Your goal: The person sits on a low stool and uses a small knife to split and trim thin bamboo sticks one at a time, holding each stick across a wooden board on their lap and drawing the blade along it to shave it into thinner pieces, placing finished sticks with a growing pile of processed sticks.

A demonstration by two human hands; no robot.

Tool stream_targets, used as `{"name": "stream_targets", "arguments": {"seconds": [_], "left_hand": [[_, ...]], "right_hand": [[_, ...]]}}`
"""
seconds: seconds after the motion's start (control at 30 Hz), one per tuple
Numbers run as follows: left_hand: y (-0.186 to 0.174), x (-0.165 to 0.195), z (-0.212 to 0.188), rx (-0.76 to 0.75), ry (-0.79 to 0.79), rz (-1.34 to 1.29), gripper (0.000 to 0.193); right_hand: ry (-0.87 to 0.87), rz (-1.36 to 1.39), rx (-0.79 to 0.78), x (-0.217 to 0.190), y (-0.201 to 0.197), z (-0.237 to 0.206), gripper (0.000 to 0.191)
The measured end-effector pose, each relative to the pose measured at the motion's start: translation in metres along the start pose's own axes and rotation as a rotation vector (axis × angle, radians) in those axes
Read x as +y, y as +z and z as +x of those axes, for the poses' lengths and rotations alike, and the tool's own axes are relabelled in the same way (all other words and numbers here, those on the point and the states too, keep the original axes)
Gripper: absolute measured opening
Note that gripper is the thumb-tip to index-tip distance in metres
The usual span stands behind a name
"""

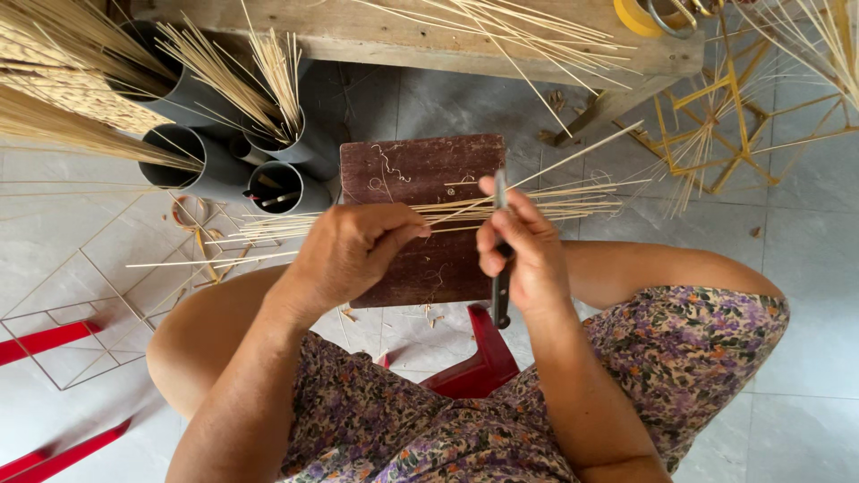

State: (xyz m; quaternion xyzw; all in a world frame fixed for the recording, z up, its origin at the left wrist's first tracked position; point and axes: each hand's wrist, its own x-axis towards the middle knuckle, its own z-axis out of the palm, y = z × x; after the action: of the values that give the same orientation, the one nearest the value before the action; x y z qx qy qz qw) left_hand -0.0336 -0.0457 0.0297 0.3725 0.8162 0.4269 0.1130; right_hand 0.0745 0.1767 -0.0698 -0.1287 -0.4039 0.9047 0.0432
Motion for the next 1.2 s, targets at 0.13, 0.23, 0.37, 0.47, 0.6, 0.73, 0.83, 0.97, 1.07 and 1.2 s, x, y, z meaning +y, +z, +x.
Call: {"name": "stream_targets", "arguments": {"seconds": [0.13,0.23,0.37,0.47,0.6,0.73,0.83,0.97,1.07,1.2], "left_hand": [[-0.023,-0.007,-0.009,0.002,-0.023,-0.033,0.011],[-0.038,-0.011,-0.016,0.006,-0.062,0.004,0.011],[-0.048,-0.011,-0.023,0.148,-0.205,0.280,0.011],[-0.040,-0.013,-0.022,0.145,-0.228,0.390,0.012],[-0.009,-0.015,-0.014,0.055,-0.008,0.359,0.008],[0.007,-0.006,-0.003,0.013,0.088,0.450,0.007],[-0.002,0.007,0.011,0.015,0.161,0.590,0.011],[-0.015,0.031,0.014,0.492,0.520,0.641,0.024],[-0.006,0.043,0.009,0.471,0.524,0.497,0.025],[0.025,0.047,0.000,0.024,0.442,0.371,0.017]], "right_hand": [[-0.093,0.083,0.000,-0.018,-0.038,0.009,0.038],[-0.166,0.086,0.054,-0.032,-0.066,0.014,0.037],[-0.262,0.148,0.188,-0.058,-0.084,0.018,0.037],[-0.403,-0.195,0.365,-0.060,-0.070,0.012,0.033],[-0.517,-0.943,0.259,-0.026,-0.027,0.001,0.034],[-0.534,-1.261,0.044,-0.005,-0.003,0.001,0.020],[-0.491,-1.227,0.054,-0.007,-0.002,0.004,0.012],[-0.565,-1.210,0.138,-0.026,-0.008,0.015,0.008],[-0.612,-1.285,0.227,-0.050,-0.010,0.030,0.008],[-0.541,-1.256,0.354,-0.081,-0.004,0.089,0.010]]}}
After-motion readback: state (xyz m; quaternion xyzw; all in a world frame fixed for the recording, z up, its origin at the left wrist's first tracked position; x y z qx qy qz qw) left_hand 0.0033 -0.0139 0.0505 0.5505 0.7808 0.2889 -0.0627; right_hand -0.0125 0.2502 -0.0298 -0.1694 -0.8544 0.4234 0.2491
